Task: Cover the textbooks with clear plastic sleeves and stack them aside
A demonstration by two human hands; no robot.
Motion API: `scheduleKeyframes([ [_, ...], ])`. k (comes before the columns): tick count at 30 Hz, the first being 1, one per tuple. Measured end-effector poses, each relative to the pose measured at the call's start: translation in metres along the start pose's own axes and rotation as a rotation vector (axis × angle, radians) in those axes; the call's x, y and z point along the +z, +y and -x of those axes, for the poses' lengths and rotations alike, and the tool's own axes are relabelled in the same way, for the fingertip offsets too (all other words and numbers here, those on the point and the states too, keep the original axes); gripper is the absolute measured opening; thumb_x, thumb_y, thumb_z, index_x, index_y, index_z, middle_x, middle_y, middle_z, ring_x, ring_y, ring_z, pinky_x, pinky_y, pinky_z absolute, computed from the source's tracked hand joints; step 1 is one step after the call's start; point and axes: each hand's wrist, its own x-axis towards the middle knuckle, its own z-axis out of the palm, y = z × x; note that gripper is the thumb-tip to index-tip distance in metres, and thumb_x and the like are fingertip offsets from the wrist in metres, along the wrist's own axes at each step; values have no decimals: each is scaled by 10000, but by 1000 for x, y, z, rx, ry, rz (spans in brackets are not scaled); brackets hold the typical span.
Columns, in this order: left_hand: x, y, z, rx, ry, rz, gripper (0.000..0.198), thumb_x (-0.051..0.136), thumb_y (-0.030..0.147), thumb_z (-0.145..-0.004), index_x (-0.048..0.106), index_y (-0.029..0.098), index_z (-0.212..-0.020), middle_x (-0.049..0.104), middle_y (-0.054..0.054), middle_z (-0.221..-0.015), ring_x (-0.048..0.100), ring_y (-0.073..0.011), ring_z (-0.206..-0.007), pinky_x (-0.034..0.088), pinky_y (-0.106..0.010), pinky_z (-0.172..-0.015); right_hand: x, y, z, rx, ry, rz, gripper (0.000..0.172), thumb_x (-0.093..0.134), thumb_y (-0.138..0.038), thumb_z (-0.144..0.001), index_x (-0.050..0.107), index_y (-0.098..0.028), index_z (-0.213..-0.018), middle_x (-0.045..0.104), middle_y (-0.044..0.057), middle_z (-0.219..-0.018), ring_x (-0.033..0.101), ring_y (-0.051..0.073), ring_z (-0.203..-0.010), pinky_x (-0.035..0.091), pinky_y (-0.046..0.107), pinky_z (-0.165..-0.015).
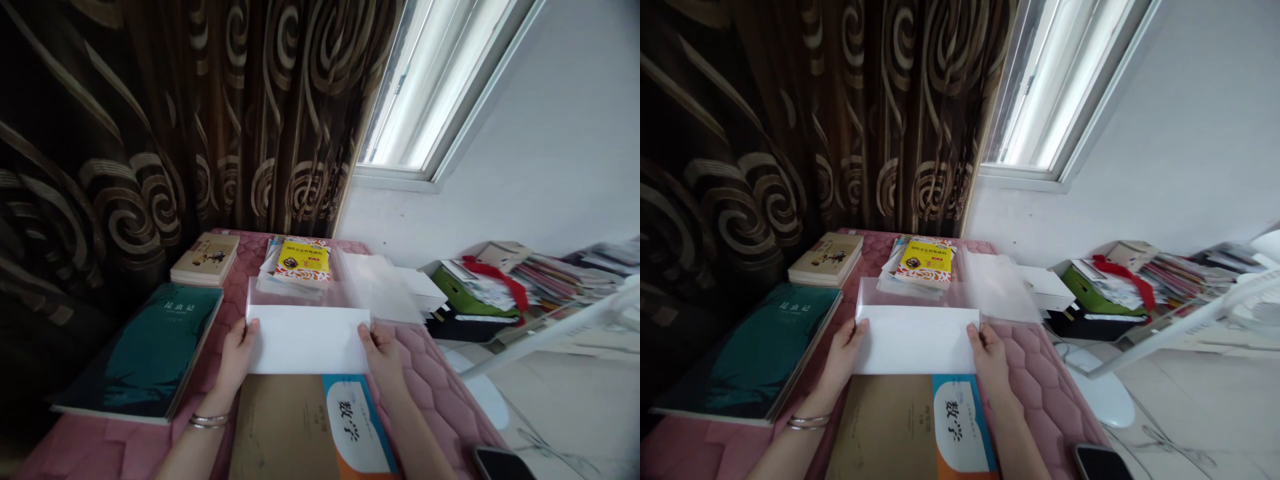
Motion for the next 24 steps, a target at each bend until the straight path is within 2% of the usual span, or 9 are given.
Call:
scheduleKeyframes([
  [4,1,5,2,-22,8,42,386,654,558,-716,662,176,-776,662,-26,-732,572,-172,-703,447,-260,-661,1,8,0,17,-17,3,384,603,-609,-758,558,-239,-665,530,-16,-598,415,167,-556,324,291,-489],
  [9,2,7,2,-66,27,123,355,671,523,-687,555,192,-626,507,43,-585,453,-104,-552,383,-204,-532,2,7,2,22,-12,-74,380,612,-604,-771,586,-230,-709,545,-14,-633,429,164,-574,350,287,-506],
  [14,2,5,0,-41,16,82,425,655,592,-689,523,197,-605,471,43,-573,428,-110,-557,359,-216,-525,1,5,1,22,-10,-110,383,644,-613,-743,640,-231,-775,591,1,-682,467,182,-621,382,291,-532],
  [20,1,3,2,-54,33,84,403,657,582,-703,590,187,-664,531,26,-607,470,-121,-582,380,-217,-541,1,9,1,13,34,-9,441,603,-655,-751,563,-221,-678,513,-21,-586,410,160,-557,327,281,-501],
  [24,0,2,2,-56,-19,112,382,678,556,-694,608,180,-703,575,11,-648,495,-125,-603,385,-212,-541,1,13,1,-20,53,69,421,563,-624,-800,507,-236,-646,457,-36,-558,383,161,-541,298,285,-484],
])
